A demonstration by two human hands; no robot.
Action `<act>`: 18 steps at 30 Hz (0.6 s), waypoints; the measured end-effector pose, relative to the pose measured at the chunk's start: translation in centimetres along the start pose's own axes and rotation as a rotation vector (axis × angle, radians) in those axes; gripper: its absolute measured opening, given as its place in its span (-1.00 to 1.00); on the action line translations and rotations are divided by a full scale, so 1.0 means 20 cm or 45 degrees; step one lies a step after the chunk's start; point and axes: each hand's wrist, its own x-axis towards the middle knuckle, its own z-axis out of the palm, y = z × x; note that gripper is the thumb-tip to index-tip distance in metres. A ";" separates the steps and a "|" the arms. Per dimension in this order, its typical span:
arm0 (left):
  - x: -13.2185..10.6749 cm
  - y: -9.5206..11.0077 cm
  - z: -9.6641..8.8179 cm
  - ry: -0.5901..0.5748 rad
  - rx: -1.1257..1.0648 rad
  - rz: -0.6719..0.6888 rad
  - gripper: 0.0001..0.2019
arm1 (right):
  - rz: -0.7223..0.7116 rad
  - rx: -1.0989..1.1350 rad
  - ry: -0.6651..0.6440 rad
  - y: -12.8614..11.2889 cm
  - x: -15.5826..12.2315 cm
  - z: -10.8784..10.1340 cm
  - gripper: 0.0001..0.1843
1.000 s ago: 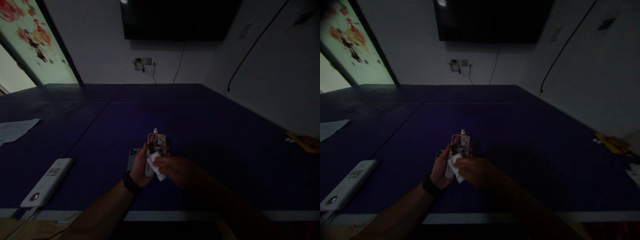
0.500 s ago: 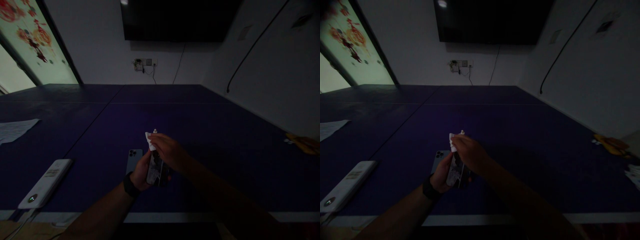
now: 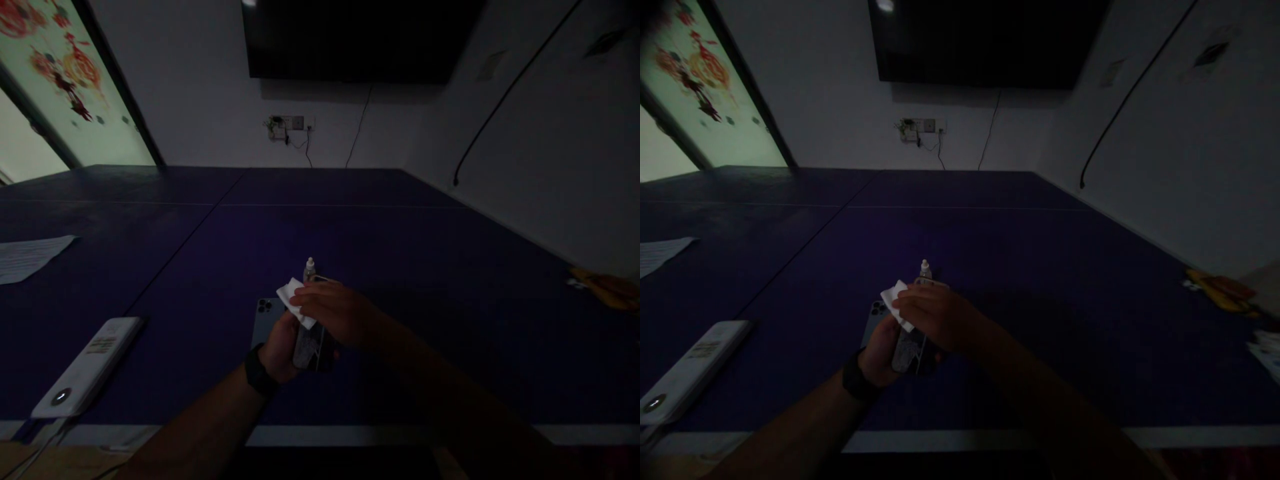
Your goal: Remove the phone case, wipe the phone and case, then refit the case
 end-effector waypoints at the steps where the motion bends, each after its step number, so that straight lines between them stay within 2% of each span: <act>1: -0.01 0.01 0.01 0.012 -0.005 0.006 -0.64 | -0.022 -0.025 -0.001 0.02 -0.01 0.00 -0.70; 6: -0.03 0.03 0.06 -0.045 0.027 -0.113 -0.27 | 0.064 -0.158 0.029 0.10 -0.04 -0.02 -0.69; 8: -0.02 0.03 0.05 -0.046 0.004 -0.108 -0.27 | 0.048 -0.147 0.016 0.08 -0.03 -0.02 -0.69; 12: 0.00 0.03 0.01 -0.006 -0.090 -0.021 -0.39 | -0.102 -0.088 0.024 0.00 -0.01 -0.02 -0.71; 16: -0.01 0.02 -0.01 -0.014 0.030 -0.149 -0.23 | -0.005 -0.136 0.041 0.00 -0.01 -0.04 -0.70; 18: -0.02 0.02 -0.02 -0.025 0.013 -0.104 -0.24 | -0.038 -0.123 0.047 -0.01 -0.01 -0.03 -0.69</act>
